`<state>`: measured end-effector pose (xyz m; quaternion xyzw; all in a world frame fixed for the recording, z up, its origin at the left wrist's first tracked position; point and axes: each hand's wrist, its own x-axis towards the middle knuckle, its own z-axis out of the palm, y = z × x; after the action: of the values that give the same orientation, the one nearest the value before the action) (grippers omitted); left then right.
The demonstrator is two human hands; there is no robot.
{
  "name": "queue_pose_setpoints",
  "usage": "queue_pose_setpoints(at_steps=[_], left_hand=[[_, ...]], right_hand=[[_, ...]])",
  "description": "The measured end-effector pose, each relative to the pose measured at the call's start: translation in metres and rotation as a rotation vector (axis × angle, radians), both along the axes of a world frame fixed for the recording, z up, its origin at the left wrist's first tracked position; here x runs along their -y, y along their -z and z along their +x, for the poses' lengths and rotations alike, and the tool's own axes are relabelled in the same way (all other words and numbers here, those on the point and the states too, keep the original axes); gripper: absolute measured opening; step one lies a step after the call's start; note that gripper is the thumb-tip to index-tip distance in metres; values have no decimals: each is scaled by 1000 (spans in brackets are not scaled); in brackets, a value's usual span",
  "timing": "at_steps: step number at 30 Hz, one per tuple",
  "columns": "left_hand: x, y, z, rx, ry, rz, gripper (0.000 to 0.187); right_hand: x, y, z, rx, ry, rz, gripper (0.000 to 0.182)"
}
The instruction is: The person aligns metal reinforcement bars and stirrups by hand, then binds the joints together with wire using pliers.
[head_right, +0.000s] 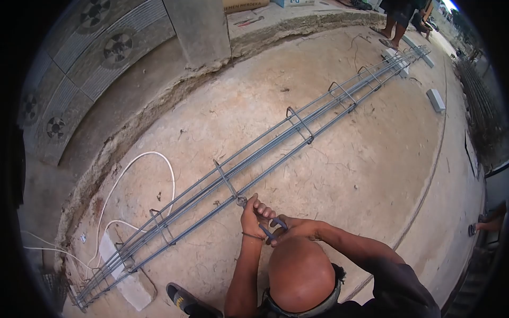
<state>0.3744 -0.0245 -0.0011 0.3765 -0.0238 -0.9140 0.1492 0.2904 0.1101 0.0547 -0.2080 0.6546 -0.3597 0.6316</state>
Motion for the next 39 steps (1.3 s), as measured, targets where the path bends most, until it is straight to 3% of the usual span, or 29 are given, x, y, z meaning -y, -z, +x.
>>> queue_pose_setpoints(at_steps=[2, 3, 7, 9, 10, 12, 14, 16, 19, 20, 22, 25, 32, 36, 38, 39], left_hand=[[4, 15, 10, -129, 89, -30, 34], [6, 25, 14, -180, 122, -18, 33], [-1, 8, 7, -10, 75, -97, 27], [-10, -11, -4, 321, 24, -286, 29], [-14, -13, -9, 319, 26, -286, 29], [-20, -15, -17, 488, -37, -375, 31], [-19, 5, -16, 540, 5, -451, 28], [-12, 15, -11, 411, 0, -296, 27], [-7, -6, -6, 416, 48, -281, 26], [-5, -9, -5, 424, 79, -296, 26], [0, -10, -7, 397, 102, -289, 31], [0, -12, -2, 310, 85, -305, 56], [-8, -13, -9, 448, 123, -433, 53], [-10, -7, -16, 525, 61, -461, 38], [-9, -4, -16, 523, 37, -469, 36], [-8, -4, -14, 481, 32, -440, 35]], right_hand=[[-2, 9, 10, 679, 126, 70, 40], [-9, 41, 20, 691, 176, 43, 29], [-3, 49, 23, 555, 119, 43, 26], [-5, 53, 30, -673, -235, 81, 41], [-4, 53, 36, -674, -233, 82, 41], [1, 51, 47, -978, -83, 233, 49], [2, 35, 51, -951, -109, 235, 47], [5, 18, 36, -925, -126, 239, 44], [-4, 23, -4, 163, -117, -164, 34], [-10, 37, -5, 162, -119, -164, 34], [-6, 36, -10, 636, 110, -210, 32], [-9, 47, -13, 767, 112, -244, 33], [-12, 66, -7, 810, 139, -235, 37], [-18, 86, -5, 873, 137, -264, 43], [-20, 93, 0, 1408, 263, -232, 55], [-21, 93, 4, 1408, 261, -235, 55]])
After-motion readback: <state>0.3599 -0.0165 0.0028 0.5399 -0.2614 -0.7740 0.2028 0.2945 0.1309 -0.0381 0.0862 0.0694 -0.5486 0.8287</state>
